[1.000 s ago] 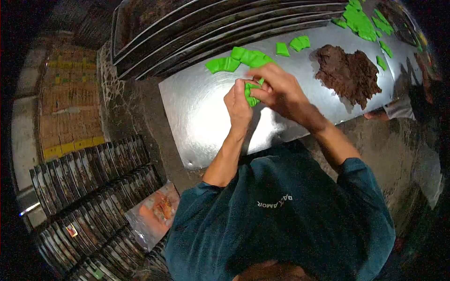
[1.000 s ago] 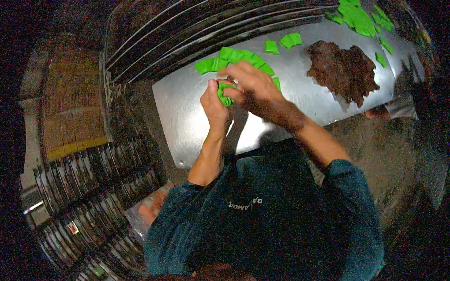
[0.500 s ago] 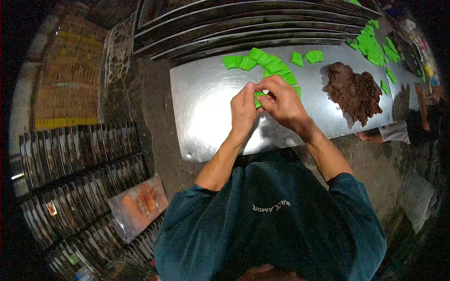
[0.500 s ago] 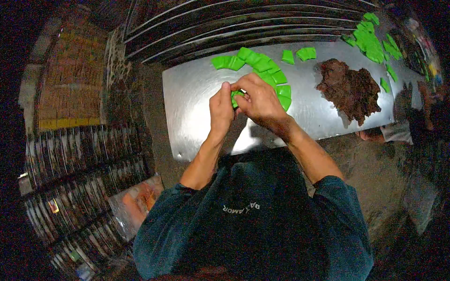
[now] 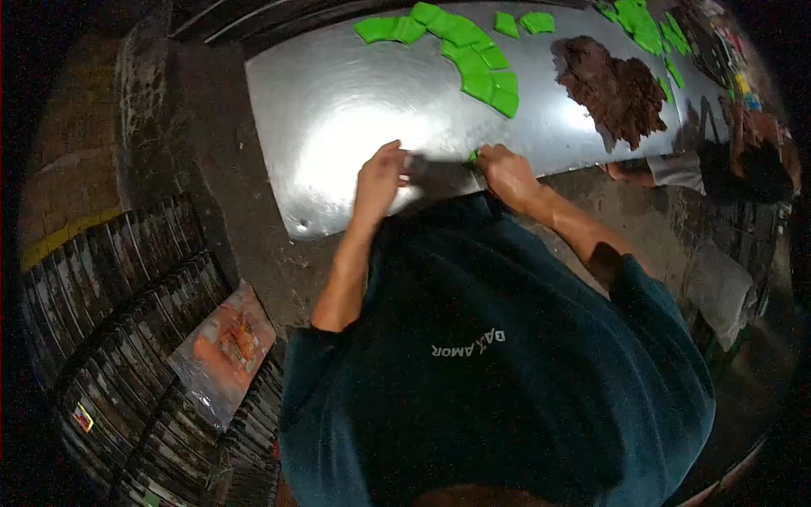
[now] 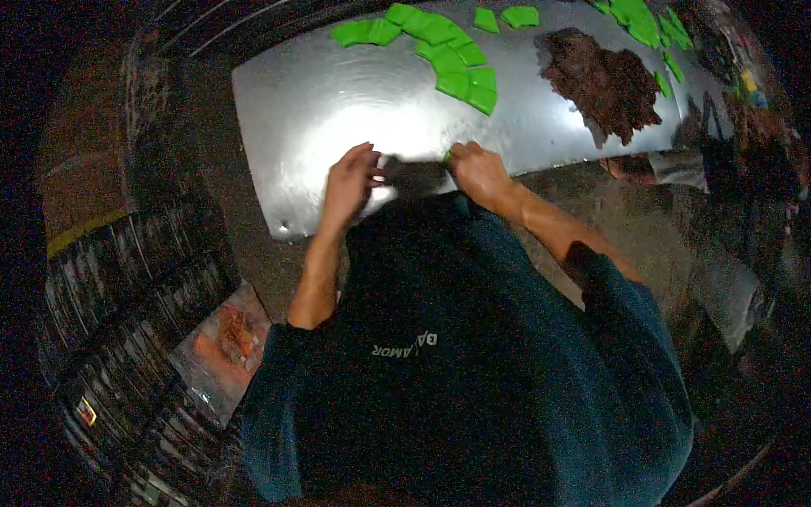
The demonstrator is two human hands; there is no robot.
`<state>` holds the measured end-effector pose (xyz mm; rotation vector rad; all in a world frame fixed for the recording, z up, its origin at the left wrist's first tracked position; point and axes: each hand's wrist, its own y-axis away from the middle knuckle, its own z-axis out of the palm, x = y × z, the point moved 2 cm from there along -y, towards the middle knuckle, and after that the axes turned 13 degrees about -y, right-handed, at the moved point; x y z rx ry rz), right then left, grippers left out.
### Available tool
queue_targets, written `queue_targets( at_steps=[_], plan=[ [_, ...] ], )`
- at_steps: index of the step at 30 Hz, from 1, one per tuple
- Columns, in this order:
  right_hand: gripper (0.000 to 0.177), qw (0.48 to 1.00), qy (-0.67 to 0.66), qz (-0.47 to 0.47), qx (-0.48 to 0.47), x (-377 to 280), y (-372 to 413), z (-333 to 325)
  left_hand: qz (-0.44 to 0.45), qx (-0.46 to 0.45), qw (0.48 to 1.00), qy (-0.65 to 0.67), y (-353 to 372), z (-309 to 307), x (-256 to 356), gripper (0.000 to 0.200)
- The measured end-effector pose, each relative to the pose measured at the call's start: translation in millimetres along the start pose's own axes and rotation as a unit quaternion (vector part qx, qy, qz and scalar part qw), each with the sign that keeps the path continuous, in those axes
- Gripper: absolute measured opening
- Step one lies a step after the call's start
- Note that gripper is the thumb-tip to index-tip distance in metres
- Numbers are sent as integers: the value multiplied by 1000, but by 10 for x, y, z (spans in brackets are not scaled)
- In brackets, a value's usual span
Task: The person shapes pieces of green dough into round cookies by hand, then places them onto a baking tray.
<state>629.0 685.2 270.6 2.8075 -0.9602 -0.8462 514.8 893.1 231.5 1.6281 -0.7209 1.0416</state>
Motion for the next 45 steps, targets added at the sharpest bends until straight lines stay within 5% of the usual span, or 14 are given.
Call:
queue_targets(
  at_steps=[3, 8, 13, 17, 19, 20, 24, 27, 32, 35, 37, 40, 43, 45],
  plan=[
    [22, 988, -35, 59, -140, -232, -189, -435, -14, 105, 994, 37, 177, -499, -76, 33],
    [51, 955, -34, -114, 271, -430, -626, -602, -39, 213, 969, 116, 349, -897, -195, 26],
    [68, 994, 89, -41, 51, -12, -710, 355, 10, 224, 971, 77, -139, -703, 40, 25],
    [68, 933, -309, -46, 179, 236, -531, 487, 223, 276, 913, -201, -1259, -526, 426, 25],
    [53, 959, -260, 116, -6, -90, -286, -98, 292, 263, 861, -324, -1841, -497, 682, 31],
    [42, 990, -5, -39, -133, 60, -122, -30, 298, 266, 830, -390, -2087, -476, 738, 37],
    [32, 986, -59, -5, -155, 195, -191, -370, 169, 214, 756, -596, -2301, -478, 1065, 34],
    [47, 968, -201, 49, -143, 84, -676, -926, 135, 159, 784, -584, -2082, -627, 1184, 32],
    [36, 916, -215, -289, 179, -690, -1857, -2759, 113, 295, 940, -126, -1317, -856, 688, 19],
    [35, 920, -158, -296, 203, -987, -2636, -3325, 149, 420, 809, -384, -693, -745, 675, 8],
    [33, 914, -65, -327, 232, -1003, -3156, -3239, 149, 302, 800, -497, -512, -602, 577, 17],
    [40, 977, 84, -191, -43, -982, -3570, -2972, 166, 269, 833, -455, -292, -528, 510, 25],
    [44, 972, 44, -217, 80, -736, -3703, -3030, 103, 349, 847, -387, -291, -670, 549, 25],
    [44, 990, 93, -102, -43, -543, -3738, -3153, 83, 358, 822, -436, -346, -654, 462, 25]
  ],
)
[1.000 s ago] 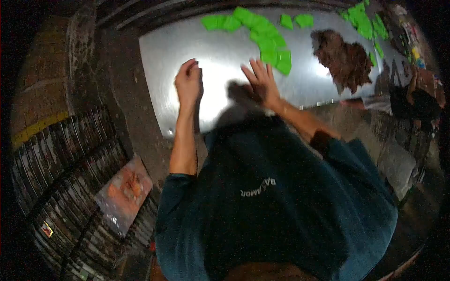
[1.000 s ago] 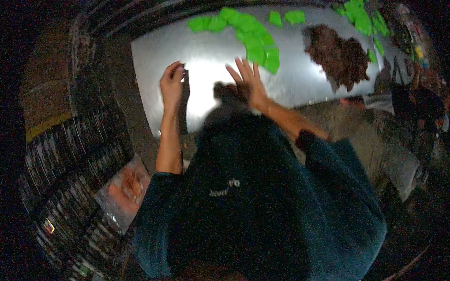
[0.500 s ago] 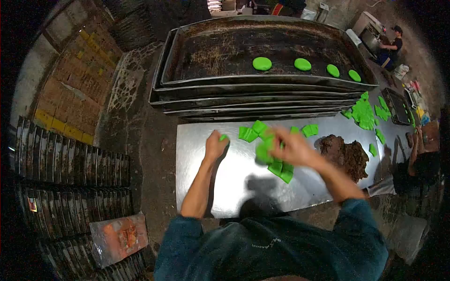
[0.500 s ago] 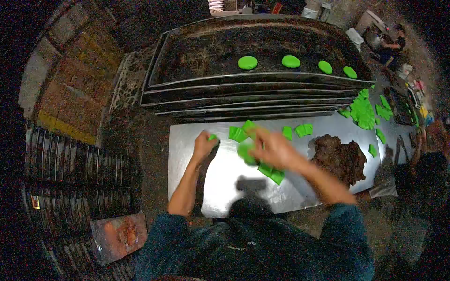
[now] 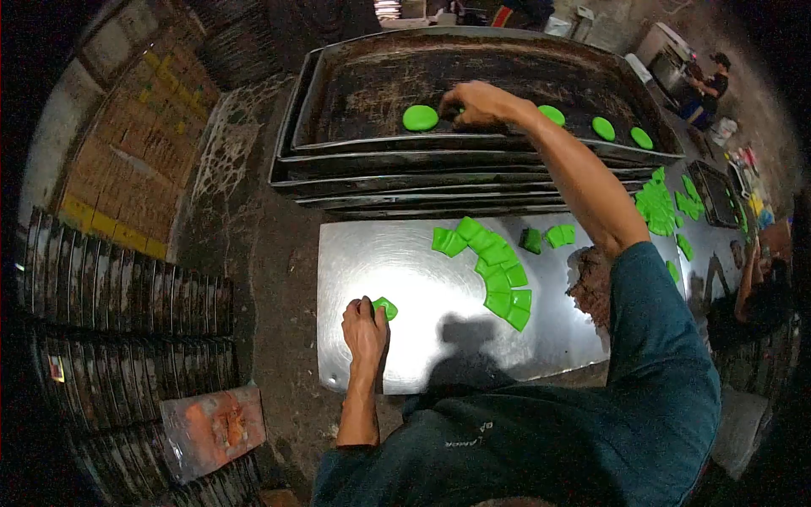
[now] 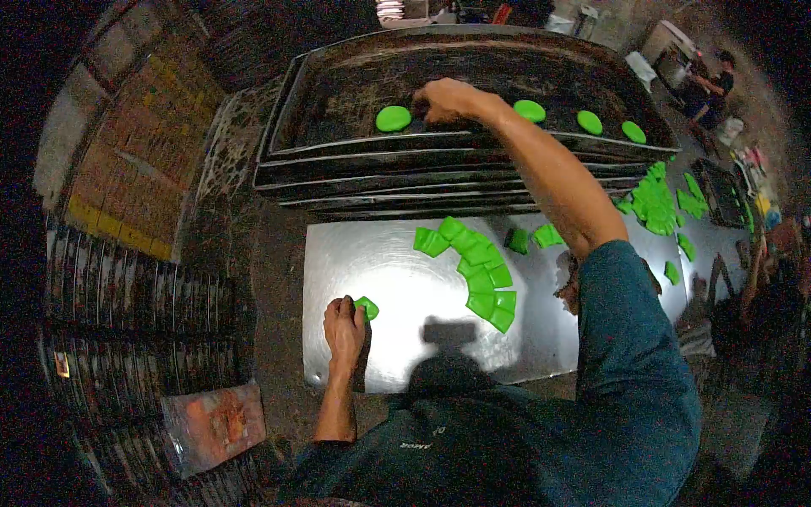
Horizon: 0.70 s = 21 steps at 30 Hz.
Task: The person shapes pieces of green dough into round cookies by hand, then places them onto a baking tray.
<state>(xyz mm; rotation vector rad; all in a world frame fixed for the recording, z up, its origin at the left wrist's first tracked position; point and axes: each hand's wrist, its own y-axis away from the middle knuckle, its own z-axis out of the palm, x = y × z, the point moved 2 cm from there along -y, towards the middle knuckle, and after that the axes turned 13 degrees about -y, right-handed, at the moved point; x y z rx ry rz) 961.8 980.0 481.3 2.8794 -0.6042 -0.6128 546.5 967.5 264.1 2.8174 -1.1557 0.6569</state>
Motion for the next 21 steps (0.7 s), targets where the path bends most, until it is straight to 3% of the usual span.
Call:
queue_targets(
  at_steps=[2, 4, 6, 8, 9, 10, 12, 14, 15, 16, 18, 19, 20, 21],
  plan=[
    [48, 999, -8, -41, -8, 236, 37, -35, 33, 37, 994, -92, 44, 90, 11, 26],
    [51, 997, 31, -10, 73, 383, 136, -88, 62, 61, 992, -90, 50, 89, 14, 26],
    [60, 996, 63, -8, 62, 561, 51, 16, 53, -21, 998, 28, 46, 99, 20, 24],
    [55, 995, 59, -24, 78, 351, 226, -7, -81, -158, 968, 176, -22, -176, 302, 23],
    [45, 977, 95, -36, 186, 56, 453, 21, -79, -129, 957, 246, -31, -166, 313, 23],
    [37, 932, 94, -176, 304, -61, 616, 67, -68, -90, 941, 319, -97, -130, 357, 23],
    [31, 934, -56, -147, 322, -622, 1183, 209, -113, -116, 814, 558, -231, -208, 605, 25],
    [30, 971, -146, -83, 169, -860, 1557, 715, -101, -113, 795, 588, -366, -339, 856, 23],
    [30, 972, -146, -99, 156, -889, 1701, 994, -89, -109, 774, 618, -428, -404, 979, 23],
    [29, 973, -146, -110, 143, -897, 1827, 1266, -78, -120, 772, 620, -472, -472, 1093, 23],
    [27, 917, -287, -71, 268, -966, 2045, 1578, -56, -98, 755, 646, -493, -548, 1287, 22],
    [25, 880, -346, -59, 320, -1021, 2141, 1736, -31, -78, 794, 603, -480, -542, 1317, 25],
    [23, 836, -401, -43, 373, -1085, 2246, 1866, -21, -102, 789, 605, -463, -492, 1392, 25],
    [23, 814, -386, -15, 434, -1183, 2370, 1966, 16, -1, 865, 501, -432, -463, 1460, 25]
  ],
)
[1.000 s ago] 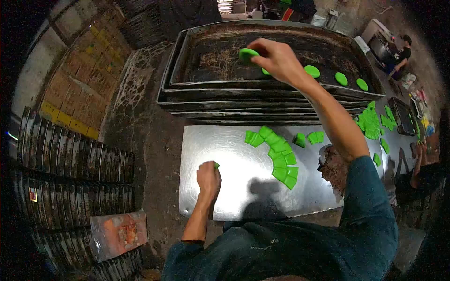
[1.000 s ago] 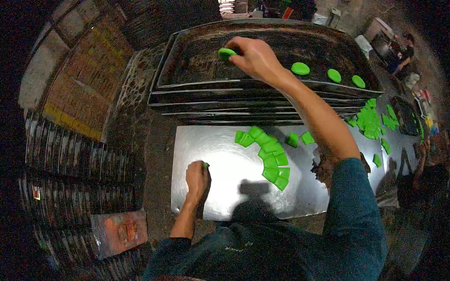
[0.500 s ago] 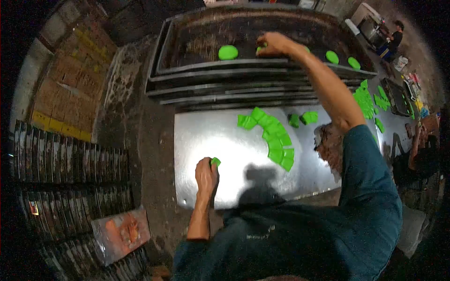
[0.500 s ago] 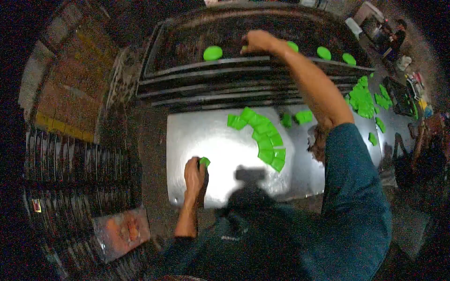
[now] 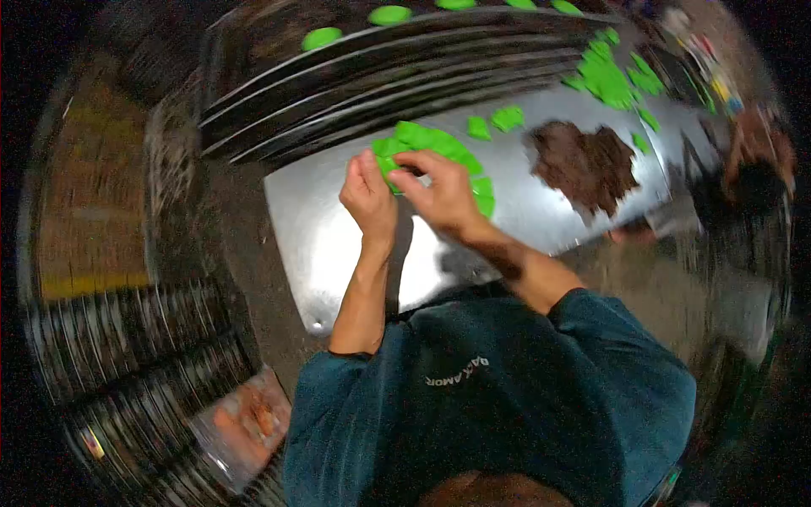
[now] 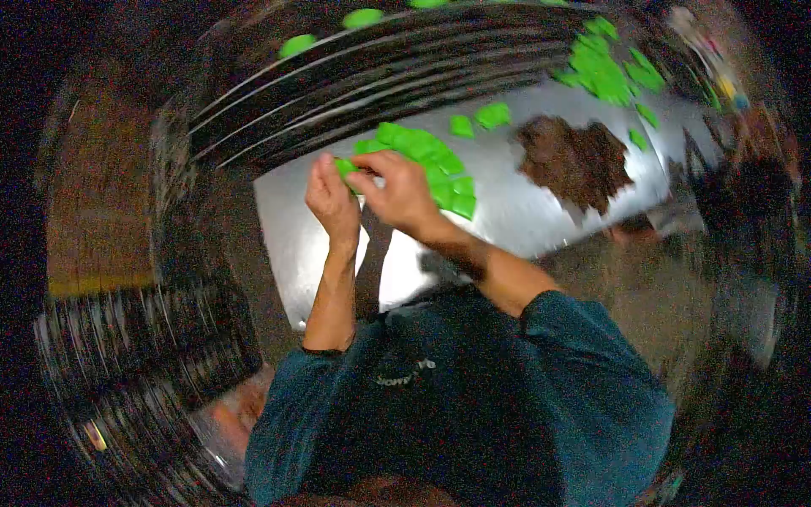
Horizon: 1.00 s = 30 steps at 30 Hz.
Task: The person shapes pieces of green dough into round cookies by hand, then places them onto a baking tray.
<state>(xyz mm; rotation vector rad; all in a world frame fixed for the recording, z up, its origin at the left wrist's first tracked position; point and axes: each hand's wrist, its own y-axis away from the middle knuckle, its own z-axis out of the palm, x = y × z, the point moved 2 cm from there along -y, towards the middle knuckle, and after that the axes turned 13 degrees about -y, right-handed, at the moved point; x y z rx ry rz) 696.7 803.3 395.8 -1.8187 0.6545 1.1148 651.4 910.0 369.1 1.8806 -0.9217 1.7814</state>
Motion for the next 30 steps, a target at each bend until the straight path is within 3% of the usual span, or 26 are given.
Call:
queue_targets(
  at_steps=[1, 2, 3, 4, 5, 6, 7, 9, 10, 11, 13, 14, 15, 16, 17, 18, 19, 20, 22, 25, 27, 29, 30],
  plan=[
    [26, 997, -11, -26, 69, -37, 140, -31, 88, 63, 986, -124, 80, 115, 19, 26],
    [27, 991, -31, 75, 106, -98, 179, -130, 132, 49, 984, -105, 194, 276, 17, 28],
    [30, 974, -57, 170, 140, -151, 207, -255, 132, 16, 987, -93, 316, 421, 4, 28],
    [30, 970, -43, 177, 162, -11, 246, -383, 120, -39, 989, -77, 432, 532, -10, 28],
    [31, 949, -129, 234, 168, 268, 275, -530, 108, -86, 988, -63, 532, 643, -21, 27],
    [33, 920, -214, 281, 169, 404, 274, -633, 74, -112, 991, -6, 571, 728, -98, 26],
    [33, 922, -206, 277, 176, 472, 345, -747, 76, -117, 990, 4, 623, 776, -145, 26],
    [34, 943, -17, 293, 158, 454, 516, -935, -128, -180, 968, 115, 711, 826, -219, 25],
    [29, 948, 73, 278, 135, 452, 613, -944, -145, -194, 951, 189, 723, 873, -347, 28],
    [25, 922, 379, -82, 2, 581, 784, -939, -317, -148, 899, 262, 776, 937, -483, 26],
    [27, 963, 256, 75, -23, 536, 885, -814, -360, -262, 852, 276, 773, 928, -775, 23],
    [29, 960, 274, 1, -50, 617, 1034, -814, -333, -349, 839, 253, 771, 972, -1004, 20],
    [32, 951, 289, -73, -78, 747, 1188, -834, -315, -343, 866, 182, 769, 1006, -1037, 21],
    [27, 992, -33, 112, 37, 968, 1315, -1003, -295, -333, 883, 151, 764, 1013, -1065, 21],
    [21, 981, 95, 166, -31, 1086, 1252, -1289, -274, -321, 899, 120, 734, 992, -1035, 22],
    [23, 916, 378, -47, -125, 1188, 1087, -1625, -259, -331, 903, 87, 702, 923, -1041, 24],
    [26, 897, 442, -15, 20, 1633, 1091, -1931, -235, -342, 910, -13, 647, 833, -966, 23],
    [25, 858, 507, 22, 81, 1232, 881, -2085, -206, -343, 915, -51, 627, 768, -901, 22],
    [26, 816, 576, 45, 16, 1610, 966, -2414, -177, -344, 917, -94, 592, 677, -855, 21],
    [23, 843, 530, 86, 29, 1976, 1128, -2456, -134, -275, 943, -132, 558, 583, -863, 22],
    [24, 849, 512, 132, 21, 2031, 1085, -2565, -189, -171, 965, 67, 531, 532, -881, 23],
    [23, 884, 349, 306, -60, 2001, 996, -2786, -226, -172, 952, 117, 497, 471, -913, 24],
    [28, 876, 351, 318, -95, 1918, 1002, -2815, -267, -160, 937, 161, 489, 438, -894, 23]
  ],
)
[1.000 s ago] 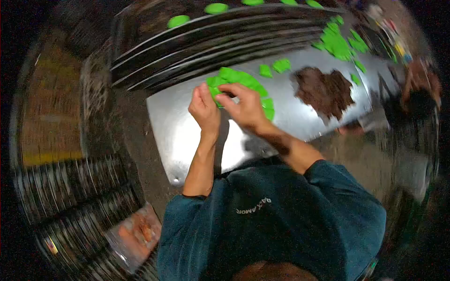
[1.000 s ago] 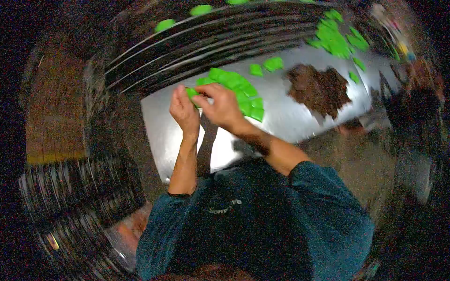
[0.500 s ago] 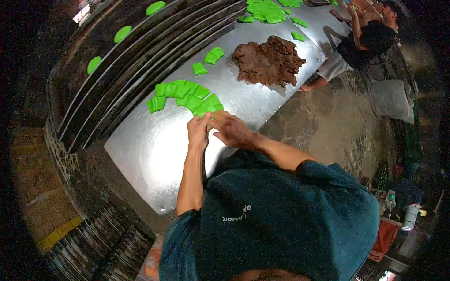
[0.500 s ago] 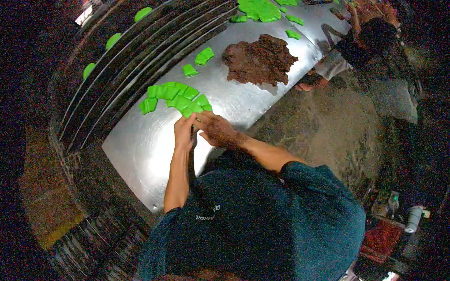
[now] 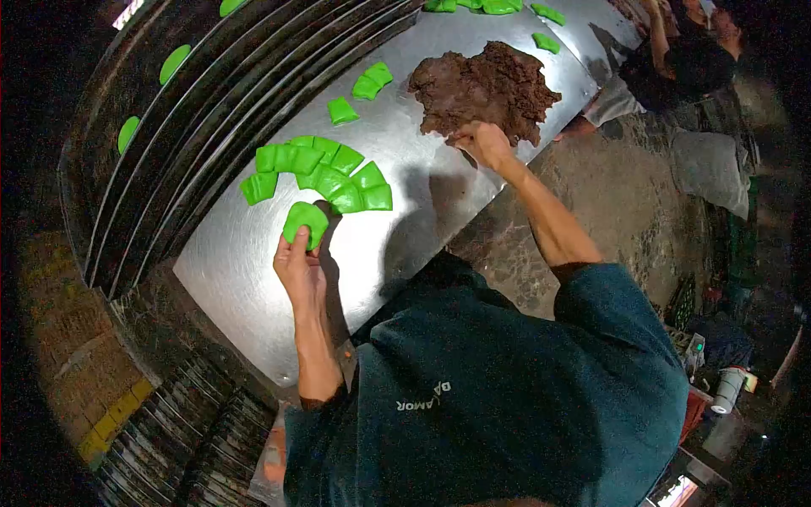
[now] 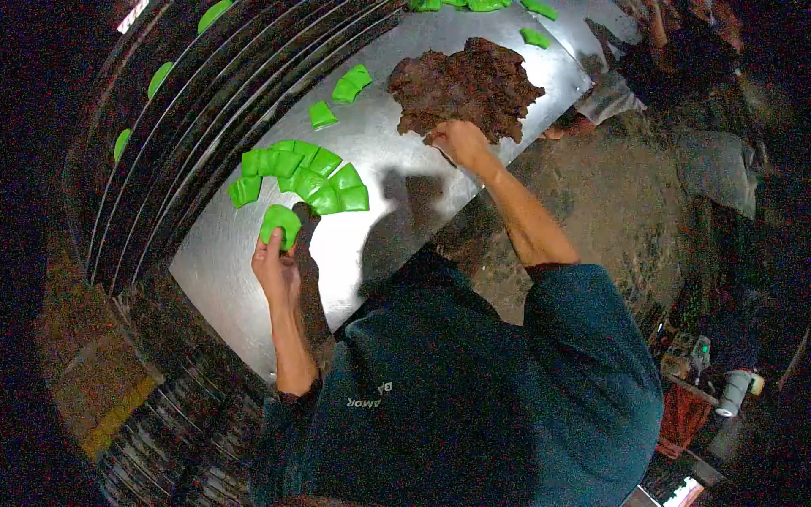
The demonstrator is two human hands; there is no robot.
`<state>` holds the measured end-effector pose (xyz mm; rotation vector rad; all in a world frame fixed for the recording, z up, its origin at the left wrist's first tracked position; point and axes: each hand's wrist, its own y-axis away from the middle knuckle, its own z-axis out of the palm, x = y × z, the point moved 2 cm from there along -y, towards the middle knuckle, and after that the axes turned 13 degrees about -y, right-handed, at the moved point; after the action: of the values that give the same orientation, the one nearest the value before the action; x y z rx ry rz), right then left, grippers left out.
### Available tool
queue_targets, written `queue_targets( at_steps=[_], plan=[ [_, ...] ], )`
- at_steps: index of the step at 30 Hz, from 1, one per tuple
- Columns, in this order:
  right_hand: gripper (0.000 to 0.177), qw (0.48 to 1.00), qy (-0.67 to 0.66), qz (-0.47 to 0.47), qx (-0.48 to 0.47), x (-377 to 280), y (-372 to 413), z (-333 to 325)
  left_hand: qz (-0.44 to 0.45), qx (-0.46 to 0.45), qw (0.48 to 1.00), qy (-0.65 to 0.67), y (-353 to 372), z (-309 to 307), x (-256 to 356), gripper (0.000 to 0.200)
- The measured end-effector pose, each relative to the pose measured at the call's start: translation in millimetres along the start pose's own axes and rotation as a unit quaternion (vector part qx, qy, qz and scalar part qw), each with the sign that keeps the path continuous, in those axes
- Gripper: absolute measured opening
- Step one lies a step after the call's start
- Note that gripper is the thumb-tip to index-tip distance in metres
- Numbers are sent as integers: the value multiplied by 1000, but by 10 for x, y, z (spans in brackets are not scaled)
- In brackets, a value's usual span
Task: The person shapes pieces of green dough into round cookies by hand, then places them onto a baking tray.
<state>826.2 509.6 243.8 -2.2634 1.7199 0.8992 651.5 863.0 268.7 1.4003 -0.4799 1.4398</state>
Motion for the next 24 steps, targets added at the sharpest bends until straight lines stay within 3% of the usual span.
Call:
queue_targets(
  at_steps=[1, 3, 4, 8, 10, 15, 17, 20, 21, 22, 24],
  plan=[
    [28, 1000, 4, -2, 1, -62, 93, 35, -33, 6, 998, 55, 21, -26, 31, 22],
    [33, 970, 84, -76, 215, -254, 363, 168, -36, 5, 997, 66, 91, -123, 55, 22],
    [37, 934, 200, -168, 243, -316, 431, 269, -30, 10, 999, 42, 112, -195, 32, 22],
    [39, 930, 219, -170, 241, -399, 463, 366, -21, 18, 999, -36, 256, -439, 53, 21],
    [38, 965, 10, -107, 238, -328, 285, 237, -10, 23, 998, -50, 347, -547, 80, 21],
    [27, 957, 78, -90, 263, -387, 35, 408, 17, 44, 996, -79, 532, -776, 91, 21],
    [29, 986, 58, 16, 157, -335, -32, 408, 18, 68, 995, -66, 598, -881, 89, 21],
    [32, 977, 46, -54, 201, -352, 379, 450, 40, 142, 988, -51, 706, -1141, 90, 19],
    [34, 970, 41, -90, 223, -354, 536, 449, 27, 123, 990, -59, 740, -1297, 96, 16],
    [40, 934, 165, -192, 252, -283, 708, 599, 28, 146, 988, -32, 779, -1384, 67, 15],
    [43, 954, 141, -157, 212, -348, 821, 547, 28, 164, 986, -13, 805, -1548, 10, 15]
  ],
)
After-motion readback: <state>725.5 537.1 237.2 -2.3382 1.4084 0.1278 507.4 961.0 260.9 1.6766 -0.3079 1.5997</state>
